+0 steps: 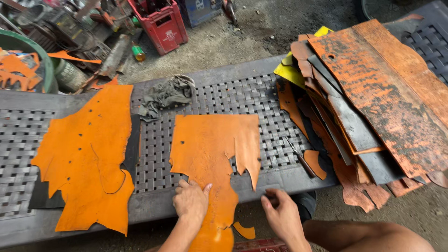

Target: The person uses a knife to cut shapes out of an orange leather sheet placed on a woven plastic bench. The person holds the leather with one hand and carefully cuts along marked lines with the other, removing small pieces as the cut progresses.

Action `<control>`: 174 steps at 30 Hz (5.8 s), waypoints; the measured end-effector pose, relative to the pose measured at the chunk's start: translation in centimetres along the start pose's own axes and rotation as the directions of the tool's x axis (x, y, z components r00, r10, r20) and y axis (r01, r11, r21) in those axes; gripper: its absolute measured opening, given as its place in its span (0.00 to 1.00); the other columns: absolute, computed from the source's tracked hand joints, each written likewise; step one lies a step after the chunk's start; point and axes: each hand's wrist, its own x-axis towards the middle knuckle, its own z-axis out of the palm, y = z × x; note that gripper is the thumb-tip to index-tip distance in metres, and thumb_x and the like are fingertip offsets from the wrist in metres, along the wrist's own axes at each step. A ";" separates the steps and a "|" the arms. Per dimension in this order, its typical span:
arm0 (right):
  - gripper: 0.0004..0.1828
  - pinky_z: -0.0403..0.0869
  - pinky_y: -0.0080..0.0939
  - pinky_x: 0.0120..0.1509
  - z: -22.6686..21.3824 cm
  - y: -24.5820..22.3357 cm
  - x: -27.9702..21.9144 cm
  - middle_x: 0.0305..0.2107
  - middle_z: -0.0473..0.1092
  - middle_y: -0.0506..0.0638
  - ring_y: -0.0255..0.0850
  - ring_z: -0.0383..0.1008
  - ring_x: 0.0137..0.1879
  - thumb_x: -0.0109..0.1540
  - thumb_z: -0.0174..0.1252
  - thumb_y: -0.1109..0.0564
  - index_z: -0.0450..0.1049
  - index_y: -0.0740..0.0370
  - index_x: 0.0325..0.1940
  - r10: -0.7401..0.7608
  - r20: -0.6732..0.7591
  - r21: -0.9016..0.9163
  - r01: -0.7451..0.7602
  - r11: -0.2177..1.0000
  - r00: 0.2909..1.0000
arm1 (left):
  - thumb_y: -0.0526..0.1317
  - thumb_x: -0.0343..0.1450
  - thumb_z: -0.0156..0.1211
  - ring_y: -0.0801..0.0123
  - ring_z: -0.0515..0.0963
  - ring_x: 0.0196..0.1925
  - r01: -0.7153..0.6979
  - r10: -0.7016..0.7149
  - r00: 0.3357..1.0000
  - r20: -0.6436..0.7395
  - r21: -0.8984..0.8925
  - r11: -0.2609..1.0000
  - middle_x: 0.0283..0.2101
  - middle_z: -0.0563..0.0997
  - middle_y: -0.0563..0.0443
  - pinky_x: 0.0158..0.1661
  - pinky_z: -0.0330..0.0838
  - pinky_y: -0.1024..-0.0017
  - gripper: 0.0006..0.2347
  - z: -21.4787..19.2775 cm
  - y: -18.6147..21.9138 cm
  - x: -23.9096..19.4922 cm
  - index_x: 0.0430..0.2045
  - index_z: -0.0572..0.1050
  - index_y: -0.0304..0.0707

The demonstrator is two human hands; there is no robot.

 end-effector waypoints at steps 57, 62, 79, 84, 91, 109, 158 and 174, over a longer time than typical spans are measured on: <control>0.06 0.77 0.35 0.51 9.0 -2.6 7.3 0.37 0.76 0.51 0.35 0.78 0.45 0.57 0.65 0.68 0.75 0.63 0.36 -0.326 0.069 0.619 0.215 0.756 0.943 | 0.40 0.70 0.65 0.67 0.85 0.42 0.206 0.718 0.673 0.175 -0.977 0.045 0.44 0.84 0.45 0.35 0.81 0.74 0.16 0.1 -2.5 4.1 0.50 0.75 0.32; 0.11 0.67 0.37 0.41 6.8 -1.4 10.0 0.31 0.69 0.54 0.38 0.66 0.35 0.71 0.59 0.58 0.74 0.66 0.55 -0.094 -0.012 0.715 0.074 0.695 0.996 | 0.39 0.71 0.62 0.64 0.85 0.37 0.187 0.265 0.937 0.229 -0.967 0.175 0.43 0.86 0.42 0.34 0.77 0.72 0.15 1.5 -4.4 10.0 0.50 0.77 0.29; 0.11 0.76 0.59 0.66 7.4 -2.8 10.4 0.33 0.80 0.57 0.55 0.82 0.48 0.72 0.53 0.60 0.58 0.58 0.54 -0.501 -0.128 0.658 0.452 0.602 0.856 | 0.57 0.70 0.61 0.49 0.83 0.40 -0.113 0.172 0.985 0.023 -0.666 0.737 0.48 0.74 0.36 0.40 0.80 0.54 0.28 -4.4 -4.9 8.6 0.62 0.69 0.42; 0.12 0.69 0.61 0.52 9.0 -6.3 12.0 0.44 0.82 0.52 0.60 0.74 0.39 0.74 0.44 0.55 0.68 0.63 0.56 -0.487 -0.005 0.385 0.451 0.805 0.874 | 0.56 0.70 0.59 0.54 0.82 0.38 -0.093 0.202 0.975 0.095 -0.651 0.754 0.47 0.72 0.41 0.38 0.81 0.59 0.27 -4.4 -5.7 9.1 0.65 0.67 0.52; 0.27 0.46 0.57 0.78 12.6 -11.5 14.4 0.62 0.70 0.50 0.47 0.54 0.77 0.56 0.69 0.43 0.79 0.55 0.55 -0.701 0.447 -0.146 0.819 0.555 0.556 | 0.56 0.68 0.63 0.54 0.82 0.42 -0.157 0.238 0.971 0.021 -0.697 0.700 0.47 0.73 0.45 0.46 0.77 0.57 0.26 -3.3 -7.1 10.0 0.63 0.70 0.63; 0.22 0.50 0.55 0.80 13.2 -11.7 14.1 0.59 0.74 0.44 0.45 0.60 0.75 0.56 0.67 0.40 0.81 0.56 0.46 -0.717 0.409 -0.258 0.825 0.503 0.565 | 0.43 0.75 0.52 0.57 0.78 0.51 -0.126 0.278 0.960 0.037 -0.831 0.542 0.48 0.77 0.46 0.54 0.72 0.60 0.20 -2.8 -8.5 11.5 0.64 0.68 0.60; 0.17 0.48 0.53 0.81 13.2 -11.2 14.2 0.57 0.75 0.41 0.43 0.60 0.74 0.54 0.67 0.44 0.83 0.55 0.41 -0.717 0.404 -0.226 0.821 0.524 0.568 | 0.43 0.77 0.44 0.59 0.79 0.50 -0.101 0.298 0.946 0.128 -0.758 0.645 0.47 0.75 0.49 0.53 0.73 0.60 0.18 -4.3 -7.9 11.1 0.62 0.71 0.68; 0.24 0.43 0.52 0.81 13.2 -11.7 14.4 0.59 0.72 0.37 0.40 0.56 0.75 0.55 0.68 0.40 0.80 0.48 0.52 -0.639 0.459 -0.255 0.780 0.571 0.617 | 0.40 0.77 0.44 0.60 0.79 0.52 -0.108 0.298 0.947 0.118 -0.759 0.642 0.49 0.76 0.51 0.55 0.73 0.62 0.18 -4.1 -8.0 11.6 0.60 0.73 0.67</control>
